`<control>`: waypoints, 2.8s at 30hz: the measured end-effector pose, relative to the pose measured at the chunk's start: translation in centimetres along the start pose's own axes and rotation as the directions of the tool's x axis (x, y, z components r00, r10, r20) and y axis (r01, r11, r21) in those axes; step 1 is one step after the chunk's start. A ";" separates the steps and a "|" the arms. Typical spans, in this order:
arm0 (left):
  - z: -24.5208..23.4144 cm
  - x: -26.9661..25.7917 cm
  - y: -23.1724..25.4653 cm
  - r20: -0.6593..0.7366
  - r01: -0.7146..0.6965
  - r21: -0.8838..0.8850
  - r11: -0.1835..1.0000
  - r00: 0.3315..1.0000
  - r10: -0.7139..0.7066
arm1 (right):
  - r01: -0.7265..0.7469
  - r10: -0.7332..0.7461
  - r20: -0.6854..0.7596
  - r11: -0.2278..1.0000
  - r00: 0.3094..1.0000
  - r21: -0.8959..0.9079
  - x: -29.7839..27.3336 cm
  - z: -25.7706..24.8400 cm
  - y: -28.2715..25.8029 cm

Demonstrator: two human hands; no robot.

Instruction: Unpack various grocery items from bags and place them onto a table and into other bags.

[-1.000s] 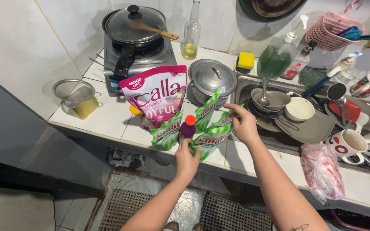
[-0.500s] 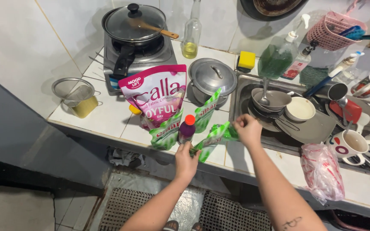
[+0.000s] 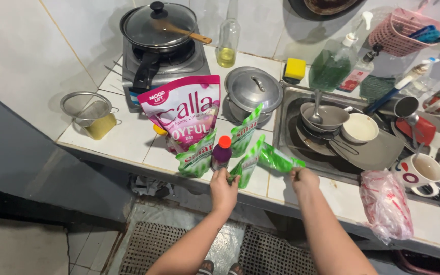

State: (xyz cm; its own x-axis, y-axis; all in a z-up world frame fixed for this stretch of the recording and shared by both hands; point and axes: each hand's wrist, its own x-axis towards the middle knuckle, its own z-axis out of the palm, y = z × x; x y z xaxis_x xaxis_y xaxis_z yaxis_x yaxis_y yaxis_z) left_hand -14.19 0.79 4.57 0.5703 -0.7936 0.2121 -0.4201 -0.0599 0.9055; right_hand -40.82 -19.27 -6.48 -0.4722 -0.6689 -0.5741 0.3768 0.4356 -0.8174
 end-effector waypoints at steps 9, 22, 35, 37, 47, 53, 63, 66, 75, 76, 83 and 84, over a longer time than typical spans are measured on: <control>2.4 0.8 0.9 -0.071 -0.028 -0.035 0.999 0.997 0.026 | 0.644 -0.450 0.524 0.714 0.723 -0.275 -20.3 2.8 -8.8; 1.8 -1.6 1.4 -0.016 0.124 -0.139 0.983 0.992 -0.127 | 0.707 -0.430 0.709 0.694 0.559 -0.137 -23.1 1.2 -2.8; 6.2 -2.3 -4.1 0.330 0.251 0.082 0.964 0.906 -0.264 | 0.845 -0.489 0.689 0.291 0.535 -0.449 -18.8 1.5 1.0; 6.2 -2.2 -4.1 0.350 0.212 0.089 0.973 0.908 -0.230 | 0.804 -0.460 0.661 0.300 0.593 -0.513 -18.7 2.0 0.9; 4.9 -2.0 -2.8 0.394 0.147 -0.003 0.989 0.909 -0.134 | 0.693 -0.445 0.537 0.369 0.717 -0.619 -17.8 2.2 0.2; 3.7 -0.2 1.4 0.568 0.328 -0.279 0.902 0.814 -0.120 | 0.644 -0.498 0.410 0.608 0.764 -0.464 -19.5 0.5 -0.7; 10.7 1.4 -2.6 0.830 0.895 -0.425 0.136 0.445 -0.336 | 0.544 -0.570 0.452 0.814 0.686 0.202 -16.8 -3.7 -1.3; 8.6 1.7 -0.1 0.888 0.936 -0.352 0.033 0.345 -0.306 | 0.496 -0.546 0.460 0.835 0.700 0.237 -17.5 -3.8 -2.4; 9.4 2.0 -0.7 0.803 0.844 -0.525 0.110 0.534 -0.266 | 0.498 -0.533 0.513 0.839 0.673 0.219 -16.6 -4.2 -2.2; 10.1 1.7 -1.3 0.803 0.844 -0.525 0.108 0.533 -0.265 | 0.499 -0.533 0.513 0.839 0.673 0.217 -16.8 -4.4 -2.3; 8.0 1.2 -0.8 0.652 0.731 -0.587 0.348 0.682 -0.332 | 0.755 -0.542 0.611 0.639 0.577 -0.147 -16.3 -5.2 -1.0; 7.6 1.2 -1.2 0.647 0.715 -0.546 0.436 0.691 -0.322 | 0.786 -0.543 0.627 0.588 0.559 -0.192 -16.7 -4.9 -0.7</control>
State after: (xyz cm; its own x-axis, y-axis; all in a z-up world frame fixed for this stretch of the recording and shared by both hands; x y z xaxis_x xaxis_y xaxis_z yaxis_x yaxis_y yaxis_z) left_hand -18.36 -4.63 0.94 0.0724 -0.9208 -0.3831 0.6103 -0.2629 0.7473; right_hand -37.11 -5.43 3.49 0.0307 -0.9880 0.1513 -0.3027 -0.1535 -0.9407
